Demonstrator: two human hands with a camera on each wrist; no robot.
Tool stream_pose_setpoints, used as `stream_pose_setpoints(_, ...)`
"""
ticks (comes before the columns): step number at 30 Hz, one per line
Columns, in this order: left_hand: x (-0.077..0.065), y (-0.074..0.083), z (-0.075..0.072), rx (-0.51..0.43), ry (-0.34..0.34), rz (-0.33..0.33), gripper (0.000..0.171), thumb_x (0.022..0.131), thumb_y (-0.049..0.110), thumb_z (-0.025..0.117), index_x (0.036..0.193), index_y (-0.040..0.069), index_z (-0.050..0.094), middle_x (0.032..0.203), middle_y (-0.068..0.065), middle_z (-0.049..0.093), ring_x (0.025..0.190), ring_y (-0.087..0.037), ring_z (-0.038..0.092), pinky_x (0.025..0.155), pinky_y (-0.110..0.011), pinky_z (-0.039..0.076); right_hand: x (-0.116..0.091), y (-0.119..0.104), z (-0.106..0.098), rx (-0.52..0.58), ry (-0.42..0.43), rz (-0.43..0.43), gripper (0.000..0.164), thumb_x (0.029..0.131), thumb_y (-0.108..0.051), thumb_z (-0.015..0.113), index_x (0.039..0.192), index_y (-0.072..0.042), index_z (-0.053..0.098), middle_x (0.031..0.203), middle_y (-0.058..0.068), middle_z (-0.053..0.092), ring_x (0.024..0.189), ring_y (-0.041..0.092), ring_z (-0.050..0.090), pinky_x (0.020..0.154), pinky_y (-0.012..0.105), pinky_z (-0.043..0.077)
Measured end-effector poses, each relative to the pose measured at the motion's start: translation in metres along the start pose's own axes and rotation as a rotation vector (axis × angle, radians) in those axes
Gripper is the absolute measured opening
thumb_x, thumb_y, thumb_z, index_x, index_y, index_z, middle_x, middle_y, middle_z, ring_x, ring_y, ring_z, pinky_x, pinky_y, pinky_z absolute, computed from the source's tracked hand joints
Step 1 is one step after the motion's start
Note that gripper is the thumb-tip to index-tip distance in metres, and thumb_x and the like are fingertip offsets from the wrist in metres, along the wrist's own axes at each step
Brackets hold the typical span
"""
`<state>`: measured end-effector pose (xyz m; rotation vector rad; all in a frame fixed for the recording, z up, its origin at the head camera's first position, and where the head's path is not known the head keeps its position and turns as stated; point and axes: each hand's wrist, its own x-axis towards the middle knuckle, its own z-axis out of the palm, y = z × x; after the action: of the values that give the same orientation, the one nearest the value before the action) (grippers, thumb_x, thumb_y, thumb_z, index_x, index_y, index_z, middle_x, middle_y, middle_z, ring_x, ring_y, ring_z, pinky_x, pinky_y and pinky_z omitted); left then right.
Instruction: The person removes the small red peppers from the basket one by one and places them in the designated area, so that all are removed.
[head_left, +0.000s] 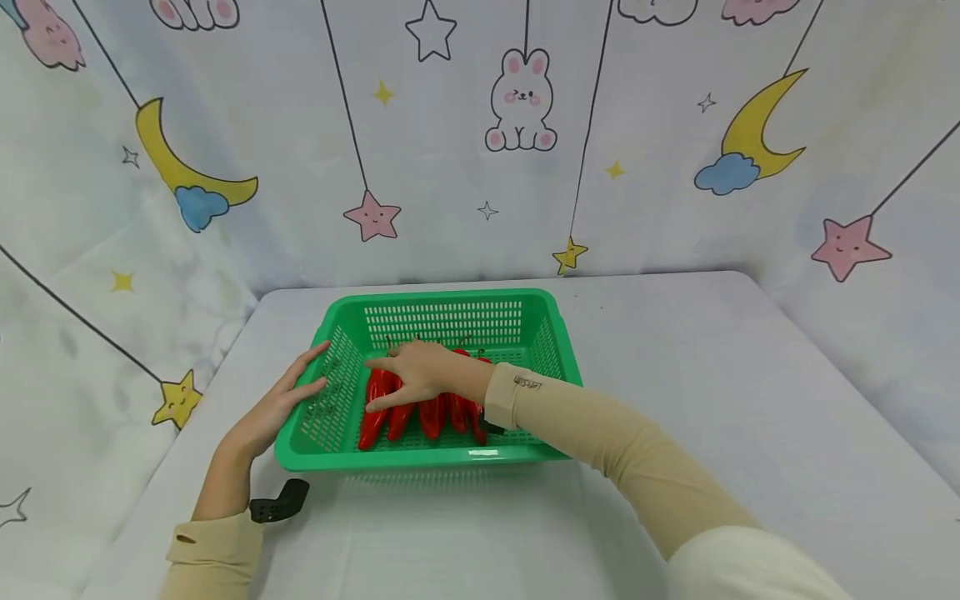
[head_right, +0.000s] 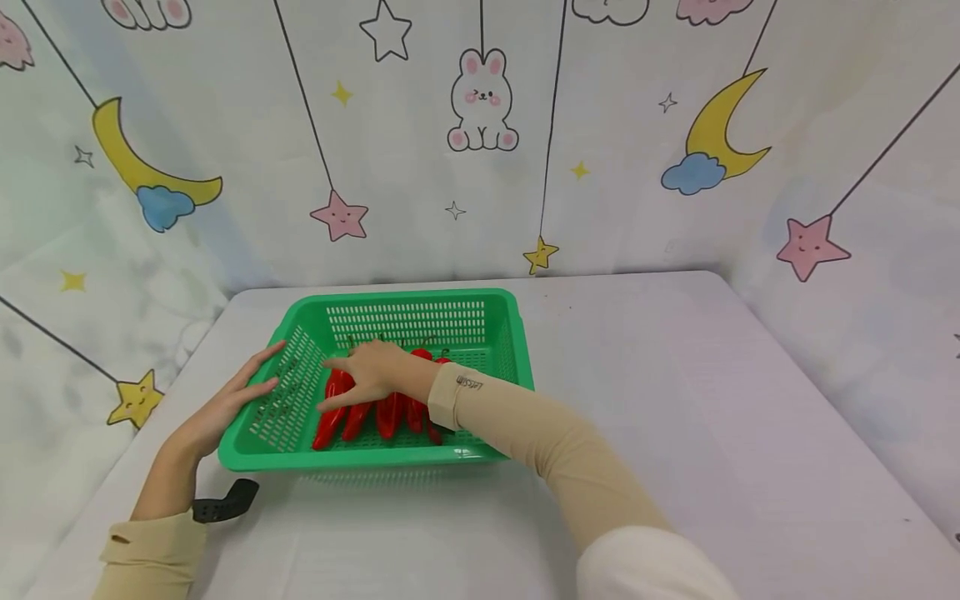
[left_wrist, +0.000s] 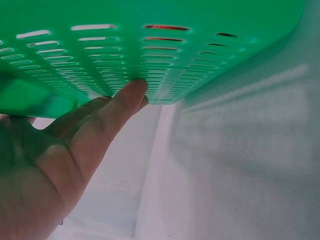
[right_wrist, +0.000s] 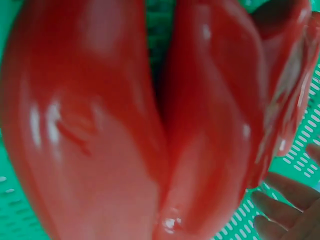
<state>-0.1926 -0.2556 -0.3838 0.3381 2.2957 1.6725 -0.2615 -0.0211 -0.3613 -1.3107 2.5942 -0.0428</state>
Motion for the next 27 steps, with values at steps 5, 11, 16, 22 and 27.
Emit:
stream_pose_setpoints(5,0.000,0.001,0.001,-0.011,-0.004,-0.003,0.061,0.099,0.031,0.039,0.148,0.027,0.005,0.151,-0.012,-0.006,0.117,-0.044,0.037,0.078,-0.032,0.048,0.001,0.003,0.004,-0.026,0.008,-0.017,0.078,0.083,-0.070,0.038,0.144,-0.021,0.032,0.109,0.005,0.062,0.073,0.011,0.051,0.069,0.024,0.043)
stream_pose_setpoints(11,0.000,0.001,0.003,-0.020,-0.008,-0.004,0.060,0.099,0.030,0.038,0.148,0.026,0.004,0.151,-0.013,-0.007,0.119,-0.046,0.035,0.079,-0.034,0.048,0.005,0.000,0.010,-0.036,-0.034,-0.007,0.080,0.081,-0.072,0.036,0.144,-0.023,0.031,0.089,0.001,0.060,0.074,0.009,0.050,0.066,0.022,0.042)
stream_pose_setpoints(16,-0.001,-0.001,0.003,-0.034,-0.014,-0.001,0.060,0.099,0.031,0.038,0.148,0.026,0.004,0.151,-0.014,-0.006,0.117,-0.047,0.037,0.078,-0.037,0.049,0.008,-0.003,0.014,-0.058,-0.053,-0.022,0.081,0.081,-0.074,0.035,0.144,-0.024,0.030,0.056,-0.002,0.044,0.051,0.008,0.037,0.061,0.023,0.036)
stream_pose_setpoints(22,-0.001,-0.003,0.002,-0.031,-0.015,0.001,0.060,0.099,0.030,0.038,0.148,0.027,0.004,0.151,-0.014,-0.007,0.115,-0.048,0.040,0.078,-0.039,0.049,0.012,-0.010,0.017,-0.089,-0.036,-0.030,0.078,0.080,-0.074,0.036,0.143,-0.027,0.032,0.052,-0.005,0.040,0.050,0.007,0.037,0.061,0.023,0.037)
stream_pose_setpoints(27,0.000,-0.003,0.002,-0.015,-0.012,0.011,0.060,0.099,0.029,0.038,0.148,0.026,0.004,0.151,-0.012,-0.009,0.118,-0.049,0.036,0.079,-0.039,0.048,0.015,-0.015,0.023,-0.119,-0.057,-0.020,0.080,0.078,-0.077,0.034,0.144,-0.034,0.027,0.057,-0.004,0.047,0.056,0.008,0.043,0.066,0.023,0.036)
